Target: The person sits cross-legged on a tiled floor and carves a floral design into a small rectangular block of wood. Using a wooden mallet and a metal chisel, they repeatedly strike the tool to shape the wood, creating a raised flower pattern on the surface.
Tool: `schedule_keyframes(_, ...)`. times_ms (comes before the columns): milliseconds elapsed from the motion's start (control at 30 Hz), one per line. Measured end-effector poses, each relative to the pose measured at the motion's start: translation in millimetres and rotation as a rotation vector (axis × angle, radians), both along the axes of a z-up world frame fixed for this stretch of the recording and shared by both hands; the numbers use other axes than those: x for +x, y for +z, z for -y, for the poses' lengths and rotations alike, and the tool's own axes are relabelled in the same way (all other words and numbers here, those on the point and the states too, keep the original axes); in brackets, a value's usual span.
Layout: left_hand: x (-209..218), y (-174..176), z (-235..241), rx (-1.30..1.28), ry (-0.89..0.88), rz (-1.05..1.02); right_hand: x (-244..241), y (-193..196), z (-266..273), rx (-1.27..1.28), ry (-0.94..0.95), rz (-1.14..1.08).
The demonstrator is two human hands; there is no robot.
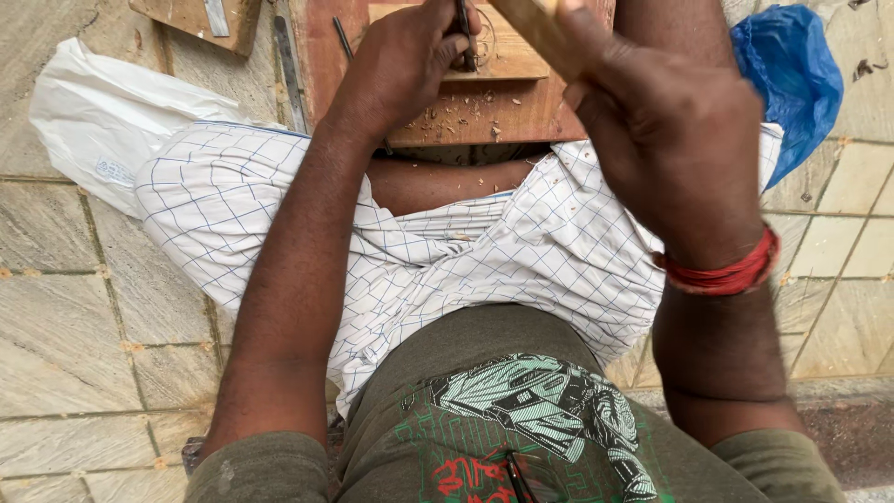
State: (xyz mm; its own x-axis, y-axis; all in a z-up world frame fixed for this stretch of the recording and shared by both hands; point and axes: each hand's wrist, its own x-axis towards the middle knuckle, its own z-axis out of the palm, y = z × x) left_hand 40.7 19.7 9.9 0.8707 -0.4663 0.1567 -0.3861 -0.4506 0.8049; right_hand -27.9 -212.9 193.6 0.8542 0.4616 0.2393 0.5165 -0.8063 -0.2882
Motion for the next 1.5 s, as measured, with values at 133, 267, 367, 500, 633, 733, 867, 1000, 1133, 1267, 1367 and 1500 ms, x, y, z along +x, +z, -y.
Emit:
schedule_keyframes(133,-3.9,-2.1,0.7,-0.069,0.032,0.044,2.8,2.1,1.5,0.225,-0.011,-0.054)
schedule_keyframes(267,-3.6,-1.8,-0.1,-0.163,0.043,-0.015,0.0,3.0,2.5,0.372,-0.051,-0.101)
schedule_keyframes(367,-5.7,-3.3,1.6,-0.109,0.046,0.050,-0.7,2.7,0.9,0.418,-0.062,-0.100)
schedule_keyframes(500,-6.3,-2.1,2.2,-0.043,0.022,0.103,4.5,1.4,-9.0,0.207,-0.056,-0.086)
schedule_keyframes(633,-7.6,-1.6,4.6,-0.055,0.024,0.119,6.0,-0.8,-16.5,0.064,-0.048,-0.064)
schedule_keyframes(733,-10.5,-2.8,5.3,-0.051,0.061,0.079,4.2,2.1,-15.4,0.172,-0.032,-0.021)
schedule_keyframes(867,-16.6,-0.6,9.7,-0.035,0.135,0.104,6.1,15.4,-6.8,0.004,0.012,-0.015)
schedule_keyframes(1000,-19.7,-4.1,12.8,0.074,0.202,0.209,9.7,20.2,-8.6,0.092,-0.018,-0.071)
schedule_keyframes(1133,-19.5,-11.2,21.9,0.178,0.289,0.177,6.8,21.2,-2.0,0.009,-0.055,-0.133)
schedule_keyframes(1267,-16.1,-15.2,31.5,0.185,0.463,-0.045,-13.7,12.2,13.9,0.317,-0.065,-0.162)
schedule_keyframes(1367,-24.7,-11.9,25.1,0.105,0.409,0.050,-30.3,-8.6,19.9,0.486,-0.134,-0.228)
schedule_keyframes(1500,-31.3,-0.2,19.9,-0.003,0.336,0.040,-45.8,-26.8,28.3,0.583,-0.308,-0.297)
